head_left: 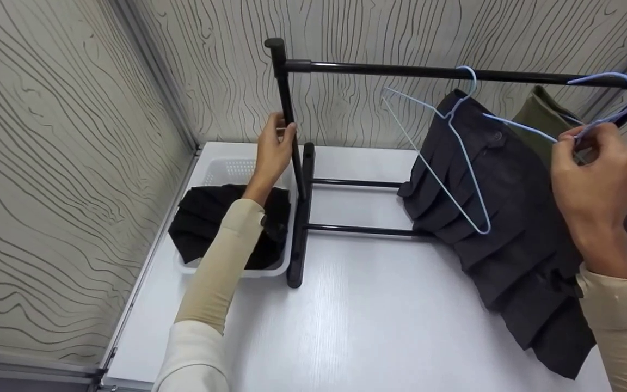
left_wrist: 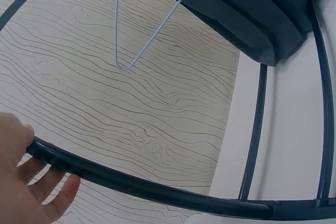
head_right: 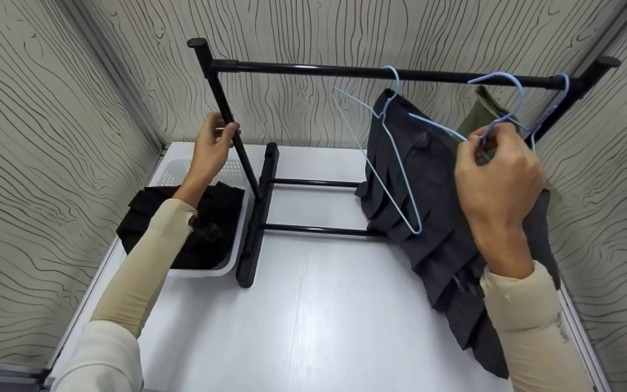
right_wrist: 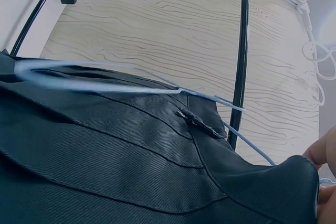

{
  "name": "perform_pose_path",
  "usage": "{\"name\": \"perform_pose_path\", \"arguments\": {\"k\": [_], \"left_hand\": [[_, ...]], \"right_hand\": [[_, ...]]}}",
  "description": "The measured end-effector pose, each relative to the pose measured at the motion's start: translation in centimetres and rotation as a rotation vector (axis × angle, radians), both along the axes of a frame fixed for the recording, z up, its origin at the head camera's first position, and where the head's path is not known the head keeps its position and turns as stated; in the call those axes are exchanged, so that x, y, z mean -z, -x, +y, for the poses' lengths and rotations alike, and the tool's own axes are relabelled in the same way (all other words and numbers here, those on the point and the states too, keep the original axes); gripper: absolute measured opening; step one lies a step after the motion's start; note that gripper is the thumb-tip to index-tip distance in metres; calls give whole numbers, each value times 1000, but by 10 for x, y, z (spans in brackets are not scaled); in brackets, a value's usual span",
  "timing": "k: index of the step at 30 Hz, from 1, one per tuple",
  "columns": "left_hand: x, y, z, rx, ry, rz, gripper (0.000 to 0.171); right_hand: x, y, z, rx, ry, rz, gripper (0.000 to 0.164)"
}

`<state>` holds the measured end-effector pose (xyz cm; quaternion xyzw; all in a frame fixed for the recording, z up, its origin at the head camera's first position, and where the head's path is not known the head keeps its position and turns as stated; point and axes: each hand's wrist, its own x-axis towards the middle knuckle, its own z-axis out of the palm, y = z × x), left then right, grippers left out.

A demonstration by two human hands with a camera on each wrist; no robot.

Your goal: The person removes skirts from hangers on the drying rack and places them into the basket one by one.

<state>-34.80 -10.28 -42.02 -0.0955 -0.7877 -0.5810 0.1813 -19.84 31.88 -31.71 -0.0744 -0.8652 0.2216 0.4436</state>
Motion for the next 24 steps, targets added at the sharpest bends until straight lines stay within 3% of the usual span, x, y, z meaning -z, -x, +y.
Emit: {"name": "perform_pose_path", "arguments": {"k": [24], "left_hand": [[0,1,0,-3,8,-16,29]], "right_hand": [[-2,-2,-9,-90,4,55,25]]}}
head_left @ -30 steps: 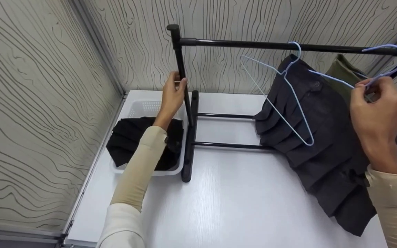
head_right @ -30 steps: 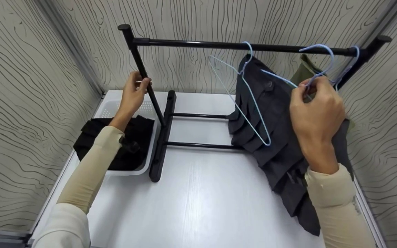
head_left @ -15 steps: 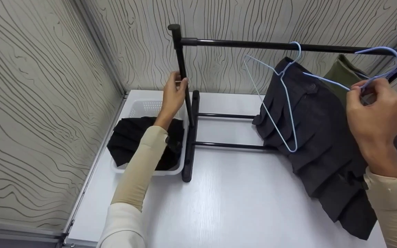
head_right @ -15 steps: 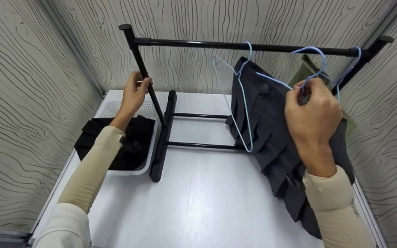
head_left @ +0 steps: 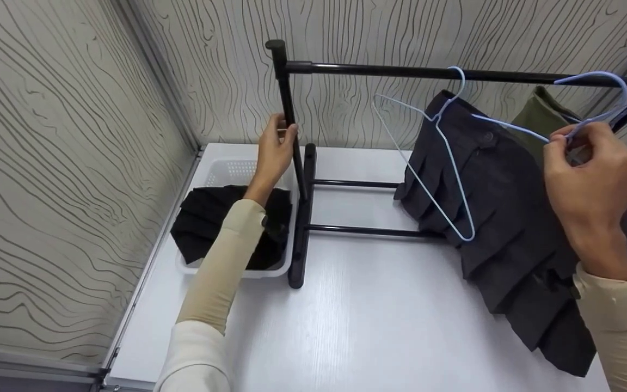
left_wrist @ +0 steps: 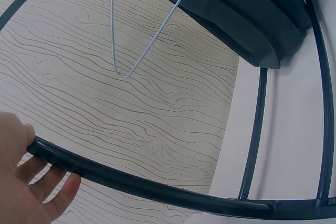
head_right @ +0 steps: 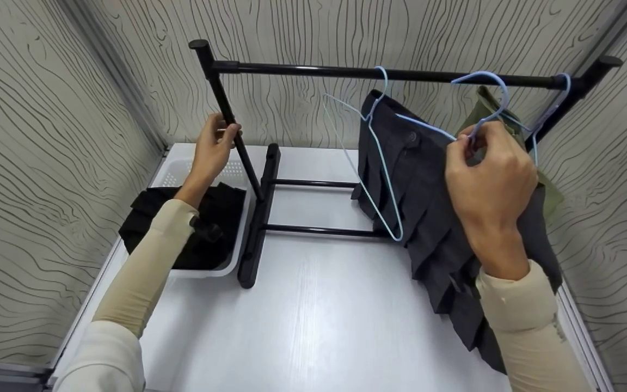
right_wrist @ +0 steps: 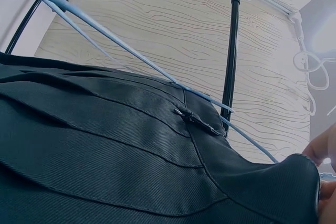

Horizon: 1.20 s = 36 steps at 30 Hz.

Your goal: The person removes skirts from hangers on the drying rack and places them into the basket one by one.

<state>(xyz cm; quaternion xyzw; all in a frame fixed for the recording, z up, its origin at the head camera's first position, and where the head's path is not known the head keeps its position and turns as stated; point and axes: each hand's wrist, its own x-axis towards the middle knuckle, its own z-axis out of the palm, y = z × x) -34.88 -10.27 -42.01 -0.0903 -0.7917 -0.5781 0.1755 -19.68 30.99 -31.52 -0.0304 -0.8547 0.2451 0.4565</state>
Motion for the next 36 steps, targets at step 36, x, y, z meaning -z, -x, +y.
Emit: {"name": "perform_pose_path", "arguments": {"k": [36], "left_hand": [[-3,-2,1,0,-22,-10,26]], "right_hand": [[-3,2,-21,-207,-1,159,18]]}}
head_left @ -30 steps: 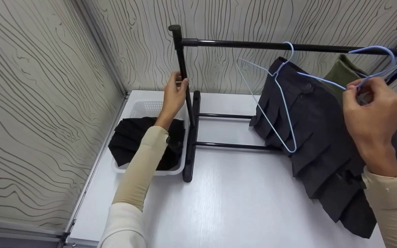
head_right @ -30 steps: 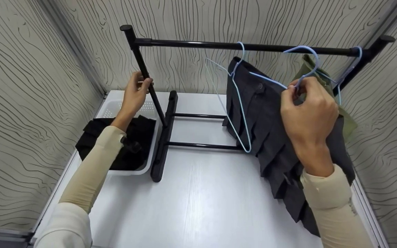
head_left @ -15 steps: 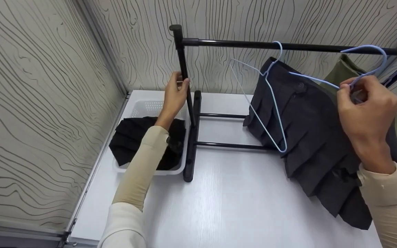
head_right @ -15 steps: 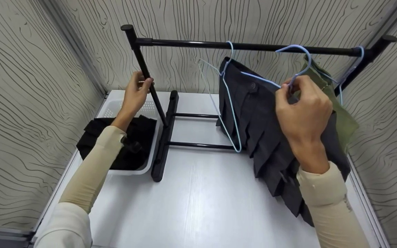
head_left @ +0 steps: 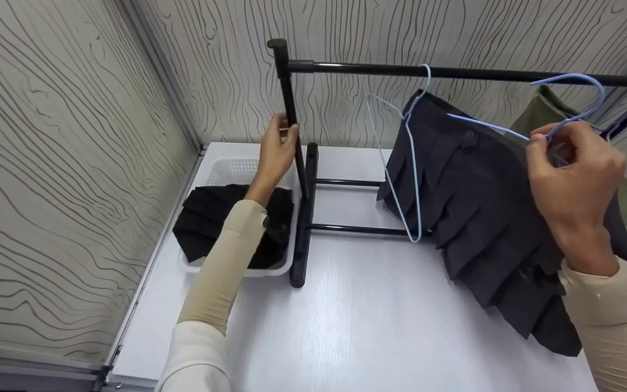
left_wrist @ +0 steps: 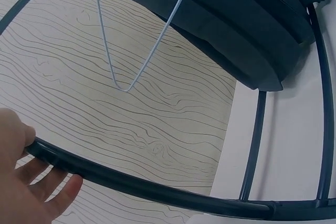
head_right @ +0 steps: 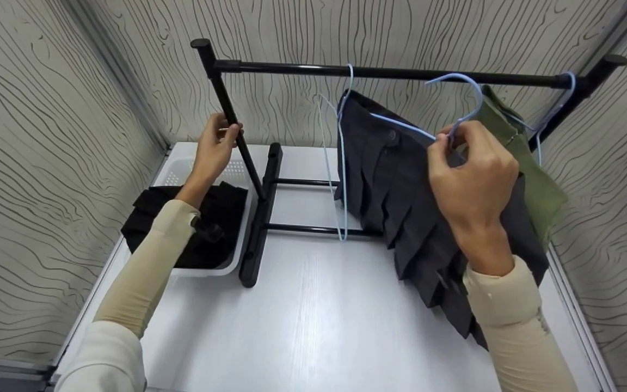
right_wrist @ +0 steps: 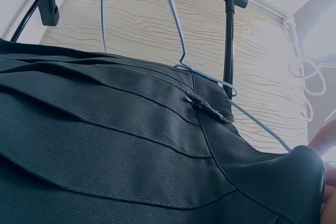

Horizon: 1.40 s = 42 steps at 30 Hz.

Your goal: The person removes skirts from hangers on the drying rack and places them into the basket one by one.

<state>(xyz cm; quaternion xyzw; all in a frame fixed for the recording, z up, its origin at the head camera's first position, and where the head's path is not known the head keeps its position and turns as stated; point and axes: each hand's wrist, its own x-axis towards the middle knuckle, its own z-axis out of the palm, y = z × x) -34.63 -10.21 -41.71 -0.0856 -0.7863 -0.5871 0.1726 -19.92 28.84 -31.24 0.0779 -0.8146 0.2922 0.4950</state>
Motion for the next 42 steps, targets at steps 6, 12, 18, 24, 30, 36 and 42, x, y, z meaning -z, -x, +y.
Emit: {"name": "perform_pose_path", "arguments": {"k": [6,12,18,24,30,36,42], "left_hand": [[0,-2,-1,9,23,0,28],[-1,-3,-2,4,49,11,29],[-3,-3,-1,-76,63,27,28],[-6,-5,2,-185,-21,116,21],[-10,-8,7,-180,-56,162,10],[-14,-10,14,-114,-44,185,12],[-30,-28,24,-38,-35,196,13]], "right_hand": [[4,3,3,-12,19,10,19],[5,3,2,-22,18,9,20],[4,4,-2,-37,21,5,18],[5,6,-2,-45,12,13,19],[5,9,-2,-60,9,24,22],[5,11,-3,-64,35,32,20],[4,14,-5,-73,51,41,18]]}}
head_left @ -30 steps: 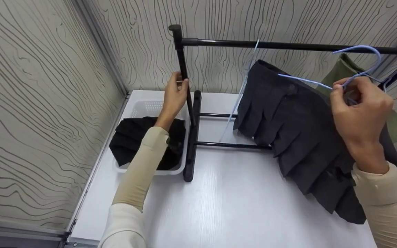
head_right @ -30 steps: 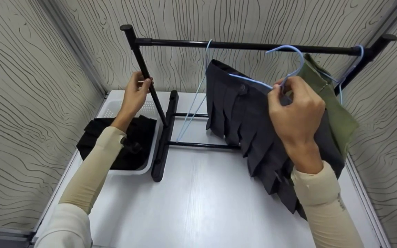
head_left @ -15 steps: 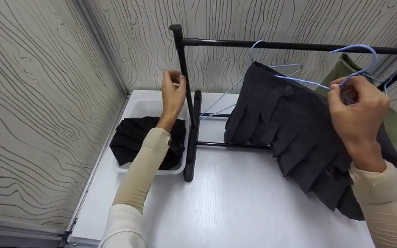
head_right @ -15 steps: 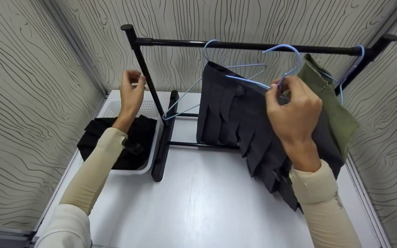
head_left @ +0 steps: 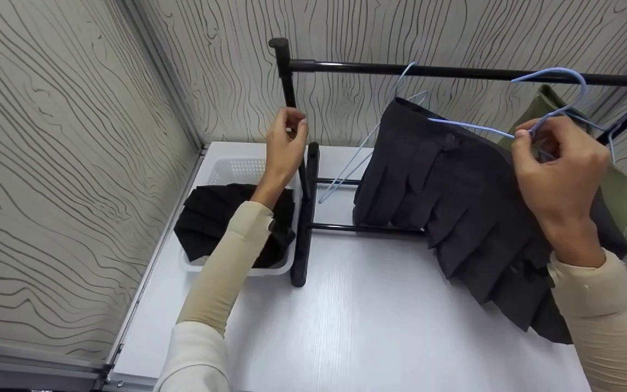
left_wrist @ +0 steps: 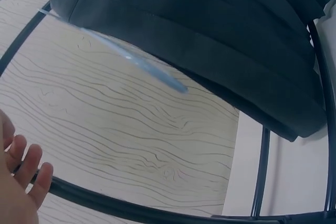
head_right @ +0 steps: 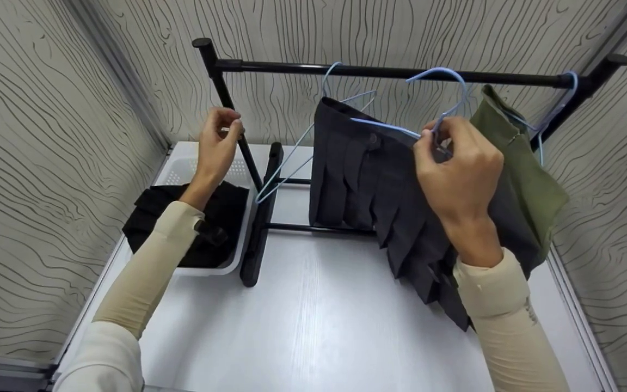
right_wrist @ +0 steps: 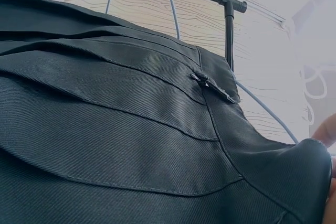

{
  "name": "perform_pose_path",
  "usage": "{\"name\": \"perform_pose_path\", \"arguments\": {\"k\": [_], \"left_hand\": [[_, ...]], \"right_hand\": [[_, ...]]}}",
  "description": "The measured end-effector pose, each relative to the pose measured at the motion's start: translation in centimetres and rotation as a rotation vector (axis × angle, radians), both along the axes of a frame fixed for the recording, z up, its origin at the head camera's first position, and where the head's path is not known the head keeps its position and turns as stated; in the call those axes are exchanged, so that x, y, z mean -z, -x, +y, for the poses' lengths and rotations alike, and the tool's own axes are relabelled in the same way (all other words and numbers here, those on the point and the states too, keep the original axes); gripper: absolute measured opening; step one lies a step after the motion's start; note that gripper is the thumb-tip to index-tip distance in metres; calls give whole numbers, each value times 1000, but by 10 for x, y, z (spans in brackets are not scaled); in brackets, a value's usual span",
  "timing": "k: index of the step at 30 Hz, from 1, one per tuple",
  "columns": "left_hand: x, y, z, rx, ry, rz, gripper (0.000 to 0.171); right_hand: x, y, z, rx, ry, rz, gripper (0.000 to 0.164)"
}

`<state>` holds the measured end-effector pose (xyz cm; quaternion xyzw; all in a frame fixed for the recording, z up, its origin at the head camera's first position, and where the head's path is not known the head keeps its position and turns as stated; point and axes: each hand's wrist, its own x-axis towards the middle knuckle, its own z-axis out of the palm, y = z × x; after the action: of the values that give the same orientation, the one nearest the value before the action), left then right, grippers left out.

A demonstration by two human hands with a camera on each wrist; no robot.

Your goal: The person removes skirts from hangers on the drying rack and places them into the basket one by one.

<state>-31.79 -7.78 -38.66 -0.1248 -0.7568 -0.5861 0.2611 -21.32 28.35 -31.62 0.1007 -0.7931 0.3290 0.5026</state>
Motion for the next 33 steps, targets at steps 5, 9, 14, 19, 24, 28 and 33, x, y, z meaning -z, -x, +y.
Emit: {"name": "perform_pose_path", "arguments": {"k": [5,9,14,19,24,28,33], "left_hand": [[-17,-17,7,59,40,9,12],[-16,-13,10,94,71,11,13],[-18,-12,14,138,75,-1,14],[-18,-11,19,164,76,-2,14],[-7,0,19,199,102,16,16],[-5,-1,21,220,111,23,17],[-6,-4,23,249,127,18,21]], "right_hand": [[-1,2,-4,-4,4,18,18],[-3,3,-6,-7,-4,24,19],[-4,3,-9,-18,-17,25,21],[-5,5,-12,-40,-27,28,20],[-8,4,-17,-70,-38,11,20],[-12,5,-22,-99,-54,3,20],[-12,9,-23,-135,-76,-12,20]]}}
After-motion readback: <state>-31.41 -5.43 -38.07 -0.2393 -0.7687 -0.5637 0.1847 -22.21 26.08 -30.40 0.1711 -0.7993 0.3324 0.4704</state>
